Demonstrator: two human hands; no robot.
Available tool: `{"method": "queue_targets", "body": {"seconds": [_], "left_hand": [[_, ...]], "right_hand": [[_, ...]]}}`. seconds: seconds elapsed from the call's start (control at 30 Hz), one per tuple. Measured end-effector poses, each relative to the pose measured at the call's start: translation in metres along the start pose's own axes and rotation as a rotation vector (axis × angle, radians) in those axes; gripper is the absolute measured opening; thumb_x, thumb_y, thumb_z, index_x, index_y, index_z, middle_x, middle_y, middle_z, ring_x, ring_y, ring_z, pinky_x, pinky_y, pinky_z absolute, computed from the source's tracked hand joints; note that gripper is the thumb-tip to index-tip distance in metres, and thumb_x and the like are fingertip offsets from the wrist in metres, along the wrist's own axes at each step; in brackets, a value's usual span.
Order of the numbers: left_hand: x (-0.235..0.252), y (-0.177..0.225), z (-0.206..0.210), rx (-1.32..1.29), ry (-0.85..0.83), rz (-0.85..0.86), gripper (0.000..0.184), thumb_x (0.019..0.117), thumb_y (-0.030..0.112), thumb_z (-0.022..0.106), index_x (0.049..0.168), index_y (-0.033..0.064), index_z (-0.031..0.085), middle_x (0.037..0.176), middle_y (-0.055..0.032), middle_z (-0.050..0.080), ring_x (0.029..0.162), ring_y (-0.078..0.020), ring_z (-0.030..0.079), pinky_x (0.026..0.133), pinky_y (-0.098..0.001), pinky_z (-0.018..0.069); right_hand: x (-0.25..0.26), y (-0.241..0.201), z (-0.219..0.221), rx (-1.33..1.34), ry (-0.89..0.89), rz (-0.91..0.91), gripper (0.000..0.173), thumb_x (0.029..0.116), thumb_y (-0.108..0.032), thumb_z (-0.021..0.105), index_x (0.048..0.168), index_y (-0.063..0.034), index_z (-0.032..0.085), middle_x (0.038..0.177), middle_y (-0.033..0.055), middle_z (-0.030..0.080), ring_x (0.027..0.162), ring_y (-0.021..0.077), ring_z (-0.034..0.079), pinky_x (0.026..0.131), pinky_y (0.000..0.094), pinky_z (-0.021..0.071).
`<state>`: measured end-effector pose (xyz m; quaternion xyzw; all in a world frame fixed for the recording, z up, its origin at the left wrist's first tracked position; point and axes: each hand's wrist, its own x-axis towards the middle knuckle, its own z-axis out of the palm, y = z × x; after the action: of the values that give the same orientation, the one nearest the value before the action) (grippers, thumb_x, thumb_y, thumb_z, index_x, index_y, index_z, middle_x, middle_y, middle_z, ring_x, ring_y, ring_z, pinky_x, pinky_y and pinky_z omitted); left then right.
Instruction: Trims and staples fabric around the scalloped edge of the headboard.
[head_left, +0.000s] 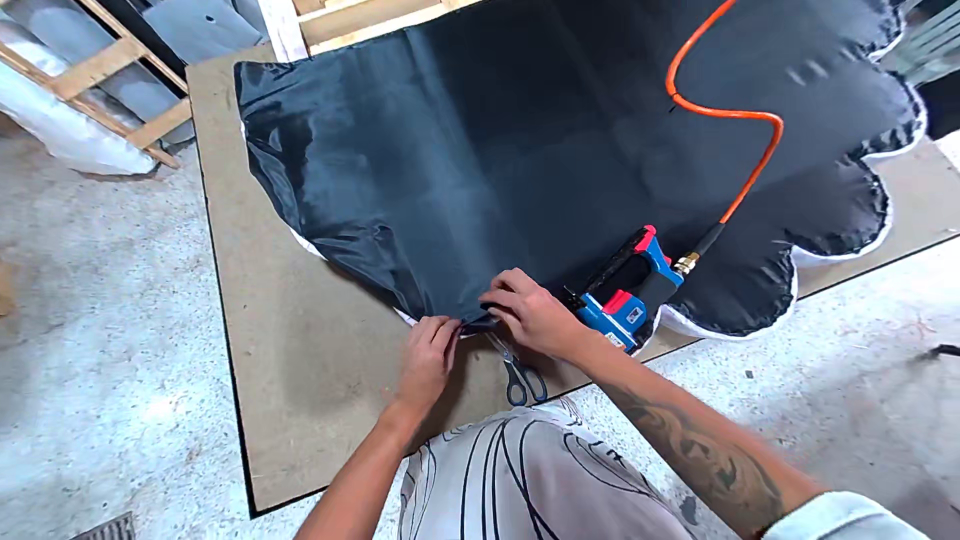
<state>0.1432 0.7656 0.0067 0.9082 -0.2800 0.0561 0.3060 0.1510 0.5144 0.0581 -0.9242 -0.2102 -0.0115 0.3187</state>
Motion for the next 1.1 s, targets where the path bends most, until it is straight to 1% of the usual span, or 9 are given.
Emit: {"method": "queue_targets", "body": {"seconds": [0.1, 0.3, 0.4, 0.47, 0.57, 0.73, 0.87, 1.0, 1.1], "left_hand": [[0.001, 0.004, 0.001, -0.154, 0.094, -0.114, 0.016, 0.1004, 0.022, 0.066, 0.107, 0.0129, 0.078, 0.107, -0.0018, 0.073, 0.104, -0.0143, 0.068, 0.095, -0.0352, 0.0567], [0.011, -0.002, -0.002, -0.191, 0.079, -0.087, 0.016, 0.1, 0.026, 0.067, 0.099, 0.0144, 0.078, 0.115, 0.001, 0.071, 0.123, -0.017, 0.061, 0.111, -0.0408, 0.0472], [0.009, -0.004, -0.006, -0.19, 0.024, -0.009, 0.018, 0.0992, 0.028, 0.069, 0.096, 0.0124, 0.077, 0.124, 0.0006, 0.071, 0.126, -0.0167, 0.06, 0.112, -0.0416, 0.0458], [0.009, -0.003, -0.008, -0.172, -0.005, 0.011, 0.023, 0.0968, 0.034, 0.071, 0.096, 0.011, 0.074, 0.125, -0.0006, 0.07, 0.124, -0.018, 0.062, 0.112, -0.0427, 0.0463], [0.012, 0.005, -0.008, -0.109, 0.04, -0.057, 0.027, 0.0936, 0.034, 0.076, 0.106, 0.0104, 0.073, 0.116, 0.0014, 0.075, 0.111, -0.016, 0.067, 0.108, -0.0407, 0.0495], [0.025, 0.011, -0.002, -0.052, 0.108, -0.046, 0.013, 0.0894, 0.007, 0.075, 0.102, 0.0089, 0.074, 0.092, -0.0015, 0.073, 0.093, -0.0189, 0.067, 0.097, -0.041, 0.0532], [0.022, 0.013, 0.003, -0.11, 0.176, -0.013, 0.01, 0.0871, 0.001, 0.074, 0.096, 0.0053, 0.073, 0.089, -0.0037, 0.072, 0.09, -0.0192, 0.067, 0.092, -0.0388, 0.0547], [0.01, 0.021, 0.011, -0.14, 0.223, -0.187, 0.011, 0.0877, 0.002, 0.074, 0.098, 0.0072, 0.074, 0.095, -0.0017, 0.075, 0.094, -0.0148, 0.069, 0.092, -0.0345, 0.0566], [-0.001, 0.022, 0.015, -0.115, 0.212, -0.203, 0.013, 0.091, 0.008, 0.075, 0.104, 0.0098, 0.076, 0.101, -0.0005, 0.076, 0.102, -0.0152, 0.07, 0.098, -0.0361, 0.0564]], "right_hand": [[-0.012, -0.033, 0.015, -0.123, 0.108, -0.041, 0.022, 0.1019, -0.031, 0.063, 0.108, -0.0146, 0.077, 0.107, 0.0049, 0.068, 0.104, 0.0216, 0.064, 0.089, 0.0398, 0.0542], [-0.034, -0.021, 0.071, -0.129, 0.249, 0.083, 0.017, 0.1012, -0.021, 0.064, 0.105, -0.0115, 0.078, 0.098, 0.004, 0.073, 0.094, 0.0161, 0.071, 0.083, 0.0317, 0.0609], [-0.028, -0.018, 0.07, -0.185, 0.346, 0.127, 0.017, 0.0975, -0.022, 0.068, 0.091, -0.0078, 0.074, 0.082, 0.0058, 0.07, 0.076, 0.0196, 0.07, 0.065, 0.035, 0.0594], [-0.02, -0.016, 0.066, -0.207, 0.365, 0.151, 0.015, 0.0969, -0.021, 0.066, 0.101, -0.0078, 0.071, 0.089, 0.0086, 0.069, 0.078, 0.0222, 0.07, 0.062, 0.0369, 0.0588], [-0.009, -0.013, 0.057, -0.196, 0.305, 0.092, 0.022, 0.1016, -0.019, 0.063, 0.119, -0.0129, 0.073, 0.11, 0.0117, 0.068, 0.095, 0.0254, 0.068, 0.076, 0.0382, 0.059], [-0.006, 0.0, 0.045, -0.106, 0.283, -0.089, 0.017, 0.097, -0.005, 0.059, 0.098, -0.0092, 0.076, 0.098, 0.0072, 0.071, 0.095, 0.0249, 0.065, 0.083, 0.0406, 0.0517], [-0.015, -0.004, 0.044, -0.071, 0.277, -0.102, 0.014, 0.1014, -0.017, 0.063, 0.1, -0.0092, 0.075, 0.101, 0.0082, 0.07, 0.1, 0.0244, 0.066, 0.088, 0.0393, 0.0533], [-0.022, -0.015, 0.043, -0.154, 0.232, 0.058, 0.037, 0.0981, -0.036, 0.069, 0.128, -0.0139, 0.069, 0.117, 0.0093, 0.067, 0.11, 0.0271, 0.063, 0.093, 0.0441, 0.0522], [-0.016, -0.008, 0.047, -0.143, 0.185, 0.078, 0.027, 0.0983, -0.026, 0.066, 0.121, -0.0143, 0.074, 0.111, 0.0085, 0.067, 0.104, 0.0284, 0.062, 0.086, 0.0456, 0.05]]}}
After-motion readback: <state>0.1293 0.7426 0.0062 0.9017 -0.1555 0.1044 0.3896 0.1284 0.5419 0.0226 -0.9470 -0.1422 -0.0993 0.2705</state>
